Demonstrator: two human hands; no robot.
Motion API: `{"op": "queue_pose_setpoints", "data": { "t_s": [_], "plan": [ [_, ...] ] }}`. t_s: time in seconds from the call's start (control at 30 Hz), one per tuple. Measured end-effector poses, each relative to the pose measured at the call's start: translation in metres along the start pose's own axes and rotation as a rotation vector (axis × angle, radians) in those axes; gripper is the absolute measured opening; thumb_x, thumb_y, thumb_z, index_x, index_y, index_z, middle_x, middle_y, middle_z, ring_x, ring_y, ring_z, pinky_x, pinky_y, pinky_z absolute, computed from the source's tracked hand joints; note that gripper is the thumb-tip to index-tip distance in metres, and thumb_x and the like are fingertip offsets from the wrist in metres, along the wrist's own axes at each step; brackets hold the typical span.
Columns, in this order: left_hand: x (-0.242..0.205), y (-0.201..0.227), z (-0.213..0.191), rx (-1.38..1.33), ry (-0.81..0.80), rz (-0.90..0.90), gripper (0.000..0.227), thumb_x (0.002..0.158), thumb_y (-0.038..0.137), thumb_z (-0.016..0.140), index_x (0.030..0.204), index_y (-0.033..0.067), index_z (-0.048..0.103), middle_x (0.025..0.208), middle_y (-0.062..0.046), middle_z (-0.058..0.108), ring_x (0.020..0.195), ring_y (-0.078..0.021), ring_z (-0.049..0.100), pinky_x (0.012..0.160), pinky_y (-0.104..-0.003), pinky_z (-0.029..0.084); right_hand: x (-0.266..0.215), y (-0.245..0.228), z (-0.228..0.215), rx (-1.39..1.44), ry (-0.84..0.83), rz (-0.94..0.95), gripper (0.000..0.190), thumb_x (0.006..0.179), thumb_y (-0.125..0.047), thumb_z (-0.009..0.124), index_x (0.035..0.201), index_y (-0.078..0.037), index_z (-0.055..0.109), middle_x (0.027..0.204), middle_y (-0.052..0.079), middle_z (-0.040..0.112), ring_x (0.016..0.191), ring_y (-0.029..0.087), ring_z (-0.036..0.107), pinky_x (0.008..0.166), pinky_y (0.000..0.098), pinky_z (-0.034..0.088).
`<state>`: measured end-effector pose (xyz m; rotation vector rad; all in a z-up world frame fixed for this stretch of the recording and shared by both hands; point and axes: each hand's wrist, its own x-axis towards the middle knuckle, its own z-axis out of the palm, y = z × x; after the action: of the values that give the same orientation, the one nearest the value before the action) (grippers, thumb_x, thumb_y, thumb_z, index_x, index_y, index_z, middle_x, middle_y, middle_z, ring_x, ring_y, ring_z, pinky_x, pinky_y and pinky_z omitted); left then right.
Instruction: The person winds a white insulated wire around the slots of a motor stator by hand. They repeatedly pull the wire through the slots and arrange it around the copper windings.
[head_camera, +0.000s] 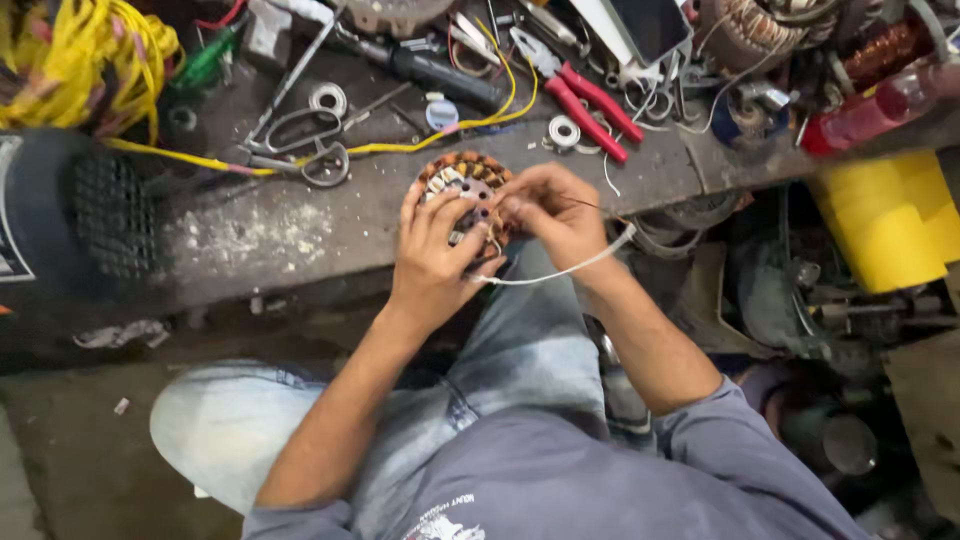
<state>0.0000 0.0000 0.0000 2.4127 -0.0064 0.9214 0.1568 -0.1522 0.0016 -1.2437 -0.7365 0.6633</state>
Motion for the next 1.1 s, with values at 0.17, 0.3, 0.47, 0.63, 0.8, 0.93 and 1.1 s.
{"op": "queue_pose_setpoints", "data": {
  "t_s": [0.17,0.3,0.47,0.63,0.8,0.93,1.1],
  "plan": [
    [0.007,-0.005,-0.012,-0.072,-0.045,0.0,0.044,0.074,0.027,0.09,0.11,0.0084,0.072,0.131,-0.012,0.058,0.133,-0.0346,0.051,0.123,-0.062,0.025,0.008,-0.007,0.013,0.034,-0.093,-0.014,0.016,0.102,0.003,0.063,0.117,0.0,0.063,0.11,0.009,0.071,0.104,0.015,0.07,0.094,0.0303,0.059],
    [0.01,-0.006,-0.013,-0.088,-0.08,-0.03,0.044,0.073,0.027,0.09,0.109,0.0084,0.073,0.133,-0.013,0.058,0.135,-0.0348,0.051,0.124,-0.062,0.025,0.007,-0.013,0.014,-0.319,-0.074,-0.096,0.009,0.098,0.003,0.068,0.107,-0.001,0.069,0.105,0.008,0.073,0.092,0.014,0.069,0.081,0.0273,0.055],
    [0.017,-0.003,-0.023,-0.175,-0.064,-0.047,0.046,0.07,0.035,0.091,0.101,0.0071,0.071,0.134,-0.015,0.057,0.137,-0.0394,0.047,0.121,-0.063,0.025,0.009,-0.022,0.021,-0.489,-0.1,-0.239,0.008,0.096,0.002,0.071,0.102,-0.002,0.071,0.102,0.005,0.076,0.094,0.015,0.071,0.088,0.0312,0.055],
    [0.014,-0.006,-0.028,-0.34,0.04,-0.112,0.031,0.079,0.025,0.085,0.099,0.0052,0.071,0.133,-0.016,0.058,0.137,-0.0395,0.049,0.121,-0.061,0.031,0.003,-0.016,0.02,-0.388,-0.088,-0.231,0.008,0.097,0.005,0.07,0.102,-0.002,0.07,0.103,0.007,0.076,0.099,0.017,0.071,0.095,0.0335,0.053],
    [0.009,0.0,-0.013,-0.224,0.139,-0.114,0.013,0.088,0.008,0.078,0.099,0.0033,0.073,0.125,-0.015,0.062,0.131,-0.0381,0.056,0.121,-0.059,0.037,0.0,-0.009,0.021,-0.26,-0.111,-0.21,0.008,0.096,0.005,0.07,0.101,-0.001,0.069,0.103,0.009,0.074,0.101,0.019,0.068,0.093,0.0329,0.055],
    [0.007,0.001,-0.01,-0.207,0.18,-0.086,0.011,0.086,0.006,0.077,0.095,0.0024,0.071,0.123,-0.013,0.064,0.127,-0.0369,0.057,0.121,-0.057,0.04,-0.008,-0.013,0.024,-0.25,-0.119,-0.222,0.01,0.096,0.007,0.067,0.103,0.0,0.068,0.111,0.011,0.072,0.108,0.02,0.067,0.098,0.0335,0.054],
    [0.003,0.001,-0.015,-0.315,0.2,-0.142,0.007,0.085,0.007,0.075,0.091,0.0035,0.071,0.124,-0.013,0.064,0.127,-0.0369,0.056,0.117,-0.054,0.042,-0.012,-0.008,0.034,-0.21,-0.033,-0.246,0.013,0.096,0.01,0.069,0.106,0.002,0.071,0.108,0.013,0.07,0.106,0.02,0.065,0.095,0.0329,0.053]
  ]
}}
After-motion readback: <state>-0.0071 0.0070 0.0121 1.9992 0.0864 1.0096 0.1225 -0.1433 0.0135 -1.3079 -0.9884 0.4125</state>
